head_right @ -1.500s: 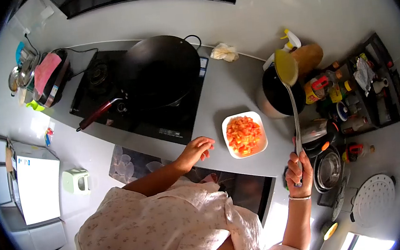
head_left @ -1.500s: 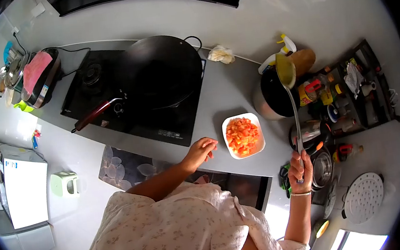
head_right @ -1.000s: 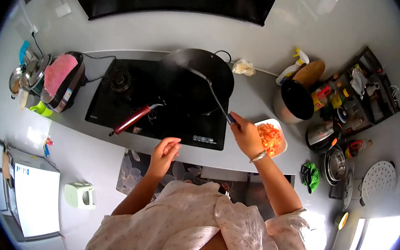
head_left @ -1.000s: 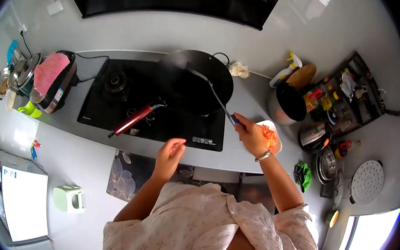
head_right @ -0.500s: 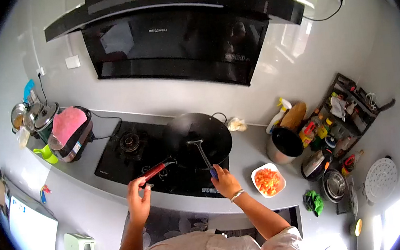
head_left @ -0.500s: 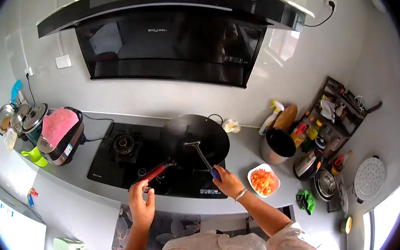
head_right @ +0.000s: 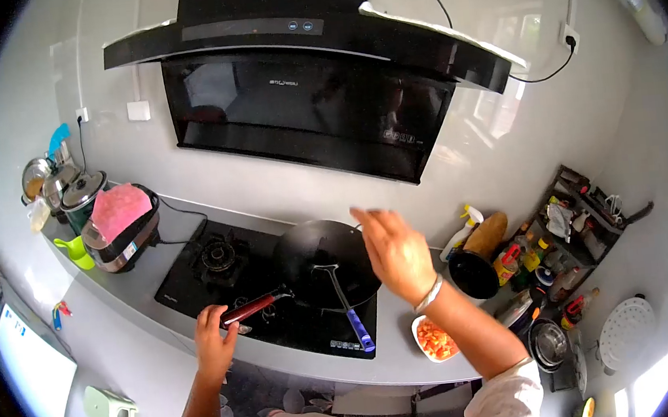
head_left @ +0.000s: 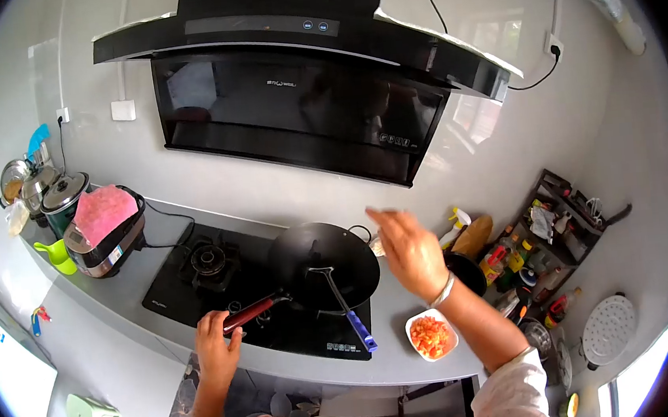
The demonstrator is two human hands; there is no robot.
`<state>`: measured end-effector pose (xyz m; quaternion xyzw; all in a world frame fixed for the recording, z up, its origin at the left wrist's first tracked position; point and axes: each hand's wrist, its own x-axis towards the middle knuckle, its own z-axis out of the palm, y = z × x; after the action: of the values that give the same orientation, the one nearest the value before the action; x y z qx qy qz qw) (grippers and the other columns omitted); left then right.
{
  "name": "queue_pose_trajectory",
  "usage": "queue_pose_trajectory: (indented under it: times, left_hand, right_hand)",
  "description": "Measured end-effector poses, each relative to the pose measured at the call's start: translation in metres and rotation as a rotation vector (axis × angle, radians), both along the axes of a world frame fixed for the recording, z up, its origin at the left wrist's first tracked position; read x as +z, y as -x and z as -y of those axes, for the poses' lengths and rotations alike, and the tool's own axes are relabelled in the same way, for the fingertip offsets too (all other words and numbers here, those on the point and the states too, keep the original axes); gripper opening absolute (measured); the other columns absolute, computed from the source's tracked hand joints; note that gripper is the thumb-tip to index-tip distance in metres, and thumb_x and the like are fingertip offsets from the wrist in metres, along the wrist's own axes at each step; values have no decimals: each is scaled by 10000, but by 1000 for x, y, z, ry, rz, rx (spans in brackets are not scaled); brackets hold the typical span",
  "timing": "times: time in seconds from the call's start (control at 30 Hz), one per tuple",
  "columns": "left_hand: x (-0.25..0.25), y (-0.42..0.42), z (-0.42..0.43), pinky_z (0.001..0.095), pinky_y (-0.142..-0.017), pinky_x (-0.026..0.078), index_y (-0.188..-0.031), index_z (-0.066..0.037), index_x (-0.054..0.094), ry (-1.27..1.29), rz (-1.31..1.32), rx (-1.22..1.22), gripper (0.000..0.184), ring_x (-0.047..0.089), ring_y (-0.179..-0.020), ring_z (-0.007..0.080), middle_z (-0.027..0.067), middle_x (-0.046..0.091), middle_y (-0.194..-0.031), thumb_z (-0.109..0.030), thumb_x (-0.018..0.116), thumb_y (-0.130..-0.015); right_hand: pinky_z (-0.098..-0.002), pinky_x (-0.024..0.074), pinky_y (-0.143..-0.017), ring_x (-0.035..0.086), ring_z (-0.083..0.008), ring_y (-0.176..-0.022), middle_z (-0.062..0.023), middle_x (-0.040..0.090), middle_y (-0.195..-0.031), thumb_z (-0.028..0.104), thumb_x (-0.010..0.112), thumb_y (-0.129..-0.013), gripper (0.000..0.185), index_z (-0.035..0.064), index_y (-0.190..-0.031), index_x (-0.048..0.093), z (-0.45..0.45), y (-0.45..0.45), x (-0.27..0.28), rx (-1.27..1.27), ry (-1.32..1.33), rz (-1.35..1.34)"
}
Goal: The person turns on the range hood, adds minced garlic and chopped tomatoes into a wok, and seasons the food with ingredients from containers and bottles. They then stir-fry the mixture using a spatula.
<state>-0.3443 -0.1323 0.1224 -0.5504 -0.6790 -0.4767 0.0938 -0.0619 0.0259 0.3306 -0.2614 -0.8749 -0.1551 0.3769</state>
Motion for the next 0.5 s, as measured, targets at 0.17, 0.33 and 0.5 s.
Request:
queue_pose_trajectory:
  times: [0.17, 0.33, 0.5]
  left_hand:
    - [-1, 23, -4, 441, -885, 441, -1090, -19, 575, -49, 75, -79, 363, 537, -1023, 364, 171, 559, -1107, -103, 689, -755]
    - [7, 70, -7, 439, -903, 437, -1093, -17, 582, -75, 105, -182, 339, 531, -1045, 366, 179, 562, -1126, -96, 670, -775]
    - [10, 131, -4, 432, -920, 425, -1089, -25, 587, -24, 159, -158, 298, 524, -1056, 357, 169, 563, -1133, -80, 650, -803]
  right_hand:
    - [-358, 434, -845, 553, -252, -1009, -86, 589, -1112, 15, 567, -790, 463, 53, -1251, 539, -15, 54, 86, -79, -340, 57]
    - [-351, 415, -895, 530, -230, -1098, -74, 567, -1177, 7, 544, -791, 509, 40, -1296, 499, -43, 113, 143, -249, -664, -1]
    - [-361, 409, -921, 512, -230, -1131, -58, 544, -1222, -3, 560, -776, 547, 66, -1315, 493, -79, 145, 164, -425, -693, -25]
